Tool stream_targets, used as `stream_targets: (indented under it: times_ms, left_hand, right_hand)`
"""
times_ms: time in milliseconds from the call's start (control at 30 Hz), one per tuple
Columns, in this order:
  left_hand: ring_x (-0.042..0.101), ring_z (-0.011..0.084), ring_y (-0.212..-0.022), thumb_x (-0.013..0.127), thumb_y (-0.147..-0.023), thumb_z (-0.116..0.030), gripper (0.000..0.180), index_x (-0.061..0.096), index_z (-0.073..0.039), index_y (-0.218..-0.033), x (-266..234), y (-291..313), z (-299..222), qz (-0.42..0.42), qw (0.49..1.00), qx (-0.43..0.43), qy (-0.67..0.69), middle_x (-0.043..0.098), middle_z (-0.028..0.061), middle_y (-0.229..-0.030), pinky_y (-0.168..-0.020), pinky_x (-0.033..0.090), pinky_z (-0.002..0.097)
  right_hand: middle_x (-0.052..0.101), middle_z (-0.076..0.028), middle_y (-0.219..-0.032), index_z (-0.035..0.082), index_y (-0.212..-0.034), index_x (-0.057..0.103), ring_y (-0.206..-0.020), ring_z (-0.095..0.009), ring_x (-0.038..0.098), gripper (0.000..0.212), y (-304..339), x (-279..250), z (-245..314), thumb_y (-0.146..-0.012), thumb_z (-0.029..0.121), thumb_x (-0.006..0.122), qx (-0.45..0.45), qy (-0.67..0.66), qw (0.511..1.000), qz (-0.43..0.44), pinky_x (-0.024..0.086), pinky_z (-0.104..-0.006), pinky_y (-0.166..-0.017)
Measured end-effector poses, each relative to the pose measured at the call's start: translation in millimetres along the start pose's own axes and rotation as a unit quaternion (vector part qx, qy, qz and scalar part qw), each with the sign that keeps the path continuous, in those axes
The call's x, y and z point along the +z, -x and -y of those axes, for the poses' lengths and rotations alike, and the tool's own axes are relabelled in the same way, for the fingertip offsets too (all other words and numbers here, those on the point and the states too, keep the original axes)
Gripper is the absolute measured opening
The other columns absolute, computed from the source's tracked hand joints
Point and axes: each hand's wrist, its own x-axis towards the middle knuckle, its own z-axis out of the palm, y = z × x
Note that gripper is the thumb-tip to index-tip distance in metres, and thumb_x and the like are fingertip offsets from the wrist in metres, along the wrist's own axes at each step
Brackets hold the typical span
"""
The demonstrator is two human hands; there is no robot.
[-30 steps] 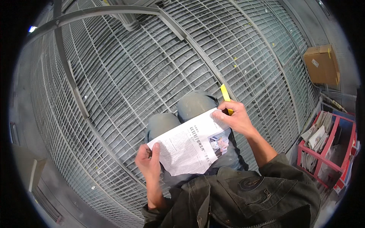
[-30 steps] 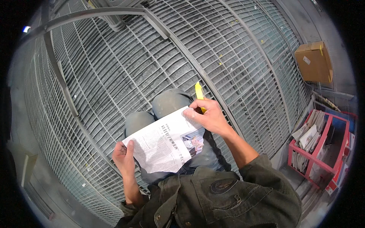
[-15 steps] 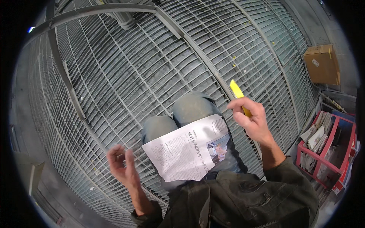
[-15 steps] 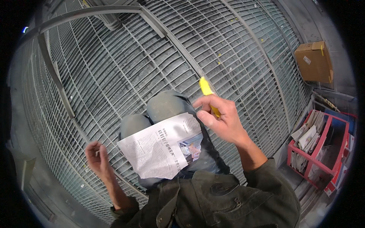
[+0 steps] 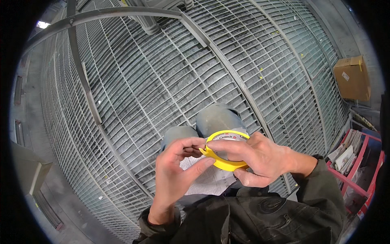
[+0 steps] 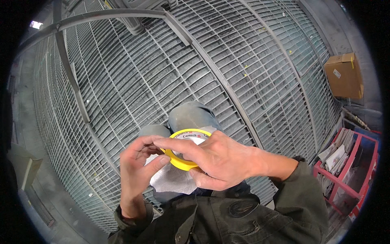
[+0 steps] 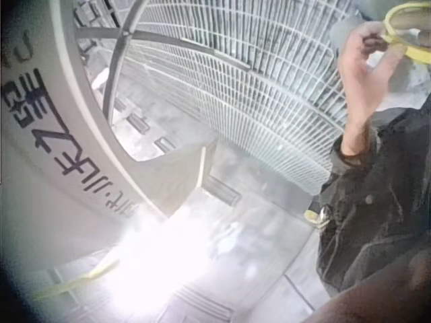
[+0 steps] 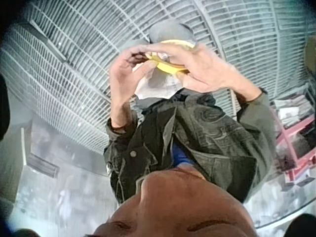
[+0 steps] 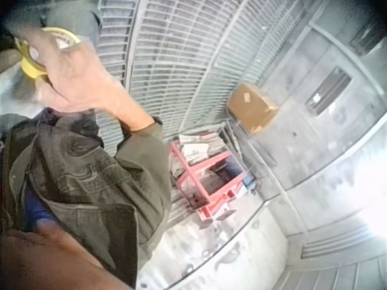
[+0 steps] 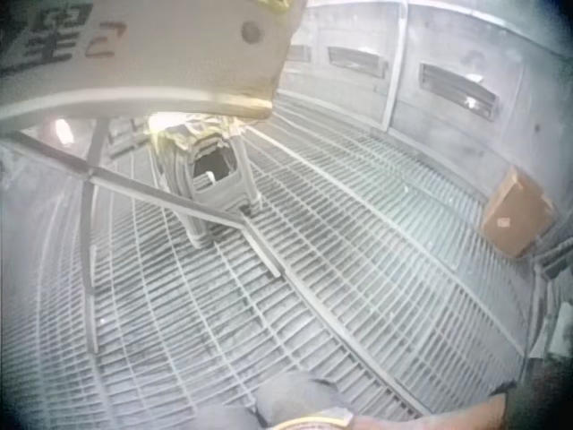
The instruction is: The person sits on a metal grid floor and uses yellow tape to cover a rectangular recess and a small circular area on a white vehicle door panel. They apply strips of tape over newspaper placed in the recess and smooth the tape down.
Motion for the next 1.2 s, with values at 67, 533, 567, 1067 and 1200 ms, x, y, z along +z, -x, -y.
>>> stream_targets:
  times_ms: [67, 533, 567, 1067, 1200]
  left_hand:
    - [0.071, 0.0147, -0.094, 0.081, -0.087, 0.004, 0.029, 0.068, 0.004, -0.114, -4.8, 1.5, 10.3, 0.016, 0.995, -0.042, 0.089, 0.073, 0.0086, -0.107, -0.087, 0.057, 0.0279]
    - [0.067, 0.0107, -0.08, 0.074, -0.095, -0.001, 0.007, 0.068, 0.002, -0.098, -108.4, 33.0, 30.8, -0.165, 0.984, 0.02, -0.069, 0.072, 0.0073, -0.088, -0.075, 0.055, 0.0237]
    - [0.066, 0.0092, -0.078, 0.075, -0.095, -0.001, 0.008, 0.068, 0.002, -0.098, -106.1, 32.5, 37.8, -0.175, 0.982, -0.011, -0.076, 0.072, 0.0065, -0.087, -0.072, 0.055, 0.0228]
    - [0.069, 0.0105, -0.081, 0.081, -0.088, 0.004, 0.022, 0.059, 0.001, -0.089, -94.4, 23.8, 73.7, -0.182, 0.978, -0.106, 0.003, 0.075, 0.0179, -0.094, -0.073, 0.058, 0.0223]
    - [0.066, 0.0077, -0.076, 0.081, -0.088, 0.005, 0.024, 0.058, 0.0, -0.088, -96.6, 21.7, 77.3, -0.19, 0.974, -0.122, -0.017, 0.074, 0.0142, -0.09, -0.066, 0.054, 0.0199]
  right_hand:
    - [0.073, -0.02, -0.11, -0.001, -0.158, 0.031, -0.083, -0.033, 0.075, 0.09, -0.8, 7.4, -4.1, -0.073, 0.004, 0.059, -0.025, -0.004, 0.999, -0.024, 0.062, -0.0414, -0.074]
    - [0.074, -0.011, -0.082, 0.009, -0.115, 0.07, -0.053, -0.024, 0.065, 0.021, 44.2, -66.7, -25.5, -0.096, 0.019, 0.07, 0.18, 0.351, 0.919, -0.009, 0.053, -0.035, -0.05]
    - [0.074, -0.013, -0.083, 0.007, -0.11, 0.071, -0.056, -0.028, 0.067, 0.018, 45.2, -68.0, -27.3, -0.095, 0.018, 0.071, 0.165, 0.355, 0.92, -0.028, 0.054, -0.037, -0.053]
    - [0.068, -0.014, -0.07, 0.002, -0.088, 0.072, -0.056, -0.031, 0.064, 0.019, 35.4, -50.9, -32.5, -0.092, 0.02, 0.075, 0.273, 0.324, 0.905, -0.028, 0.049, -0.0382, -0.055]
    - [0.067, -0.014, -0.069, 0.002, -0.086, 0.071, -0.056, -0.032, 0.063, 0.019, 34.2, -50.0, -34.6, -0.092, 0.02, 0.075, 0.254, 0.331, 0.908, -0.034, 0.048, -0.0387, -0.055]
